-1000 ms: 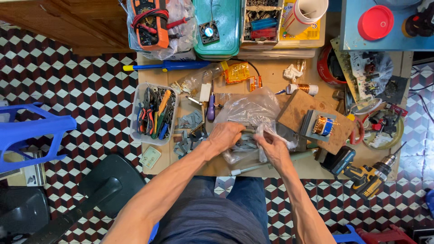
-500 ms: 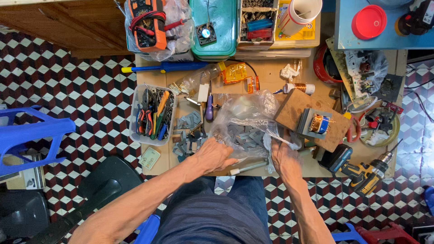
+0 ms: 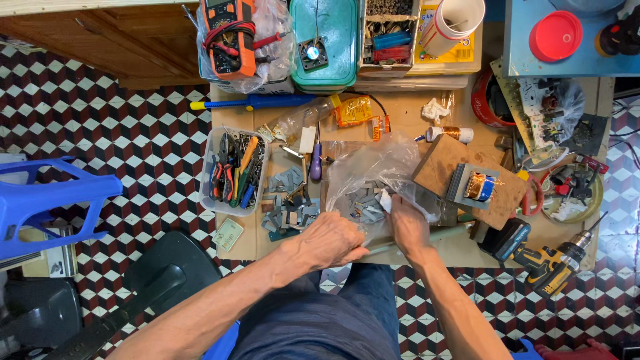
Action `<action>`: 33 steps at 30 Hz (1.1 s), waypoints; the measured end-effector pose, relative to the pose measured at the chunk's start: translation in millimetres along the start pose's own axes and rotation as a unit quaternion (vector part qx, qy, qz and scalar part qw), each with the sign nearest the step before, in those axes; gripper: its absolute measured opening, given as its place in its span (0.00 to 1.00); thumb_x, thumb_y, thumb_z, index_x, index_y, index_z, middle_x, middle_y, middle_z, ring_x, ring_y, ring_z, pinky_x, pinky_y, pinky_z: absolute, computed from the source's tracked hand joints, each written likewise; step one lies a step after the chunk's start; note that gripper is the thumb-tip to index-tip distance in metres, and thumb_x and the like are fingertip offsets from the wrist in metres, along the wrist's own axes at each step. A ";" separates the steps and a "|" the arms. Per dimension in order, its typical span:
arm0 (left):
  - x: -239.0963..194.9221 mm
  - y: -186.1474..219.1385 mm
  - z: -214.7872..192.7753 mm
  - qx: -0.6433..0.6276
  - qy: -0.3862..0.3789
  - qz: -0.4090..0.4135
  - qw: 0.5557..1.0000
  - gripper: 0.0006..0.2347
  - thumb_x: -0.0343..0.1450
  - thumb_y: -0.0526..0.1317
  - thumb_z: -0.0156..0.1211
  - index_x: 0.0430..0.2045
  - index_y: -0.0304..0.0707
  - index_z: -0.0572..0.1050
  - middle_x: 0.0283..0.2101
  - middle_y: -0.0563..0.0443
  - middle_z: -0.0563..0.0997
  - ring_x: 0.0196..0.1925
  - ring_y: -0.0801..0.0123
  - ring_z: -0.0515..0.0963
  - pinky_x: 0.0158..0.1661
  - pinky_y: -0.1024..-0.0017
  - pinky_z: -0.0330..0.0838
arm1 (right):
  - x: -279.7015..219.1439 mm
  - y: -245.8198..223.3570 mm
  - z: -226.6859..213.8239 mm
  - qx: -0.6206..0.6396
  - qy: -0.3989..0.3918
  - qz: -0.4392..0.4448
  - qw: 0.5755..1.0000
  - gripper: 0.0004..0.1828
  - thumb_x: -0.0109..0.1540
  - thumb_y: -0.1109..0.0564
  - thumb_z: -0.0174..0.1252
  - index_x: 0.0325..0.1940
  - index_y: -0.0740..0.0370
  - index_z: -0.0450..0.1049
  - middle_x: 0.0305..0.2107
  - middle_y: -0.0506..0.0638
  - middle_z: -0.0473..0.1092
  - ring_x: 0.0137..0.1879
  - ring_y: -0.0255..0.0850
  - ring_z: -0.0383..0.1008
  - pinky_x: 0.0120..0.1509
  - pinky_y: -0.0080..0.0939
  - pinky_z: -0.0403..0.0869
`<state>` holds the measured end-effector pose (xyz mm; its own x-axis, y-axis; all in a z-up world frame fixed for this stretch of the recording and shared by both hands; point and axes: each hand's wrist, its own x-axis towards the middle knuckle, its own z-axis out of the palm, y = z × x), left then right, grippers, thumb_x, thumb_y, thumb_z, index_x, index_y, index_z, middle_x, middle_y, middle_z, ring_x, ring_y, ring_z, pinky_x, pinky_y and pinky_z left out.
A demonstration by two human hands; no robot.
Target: The person assembles a small electronic device by inserting metal laminations into a coil assembly. They repeatedly pick laminations from a plastic bag, place them into the coil, and use a hammer to tap them into position. The person also uses pliers to adjust components and places the finished assembly on the workbench.
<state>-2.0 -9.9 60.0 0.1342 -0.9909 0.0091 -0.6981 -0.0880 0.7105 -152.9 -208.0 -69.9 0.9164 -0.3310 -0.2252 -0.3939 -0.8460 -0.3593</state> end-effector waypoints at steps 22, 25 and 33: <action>-13.2 3.2 -108.6 0.053 0.011 0.012 0.998 0.09 0.61 0.45 0.73 0.23 0.42 0.79 0.29 0.52 0.73 0.38 0.60 0.74 0.42 0.62 0.67 | -8.7 -69.8 -110.4 0.106 0.087 0.180 0.974 0.12 0.62 0.52 0.56 0.40 0.63 0.69 0.25 0.66 0.73 0.33 0.64 0.74 0.36 0.59 0.70; -18.5 -2.4 -93.6 0.040 0.038 -0.007 0.998 0.11 0.61 0.46 0.73 0.22 0.41 0.79 0.29 0.51 0.73 0.37 0.59 0.74 0.41 0.61 0.67 | -10.2 -73.0 -116.7 0.152 0.071 0.216 0.962 0.10 0.64 0.54 0.56 0.41 0.64 0.73 0.25 0.62 0.73 0.32 0.54 0.74 0.36 0.51 0.70; -7.6 22.2 -53.8 -0.022 0.228 -0.113 0.967 0.14 0.71 0.46 0.66 0.42 0.34 0.82 0.40 0.48 0.82 0.41 0.62 0.80 0.41 0.67 0.75 | -36.2 -90.8 -148.8 0.579 0.035 0.272 0.768 0.12 0.66 0.55 0.56 0.45 0.66 0.77 0.27 0.54 0.78 0.24 0.34 0.69 0.30 0.35 0.68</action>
<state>19.3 1.2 113.5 0.5827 -0.7985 0.1514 -0.5849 -0.2826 0.7602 -139.7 -181.4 105.6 0.5797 -0.5596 -0.5923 -0.4816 0.3511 -0.8030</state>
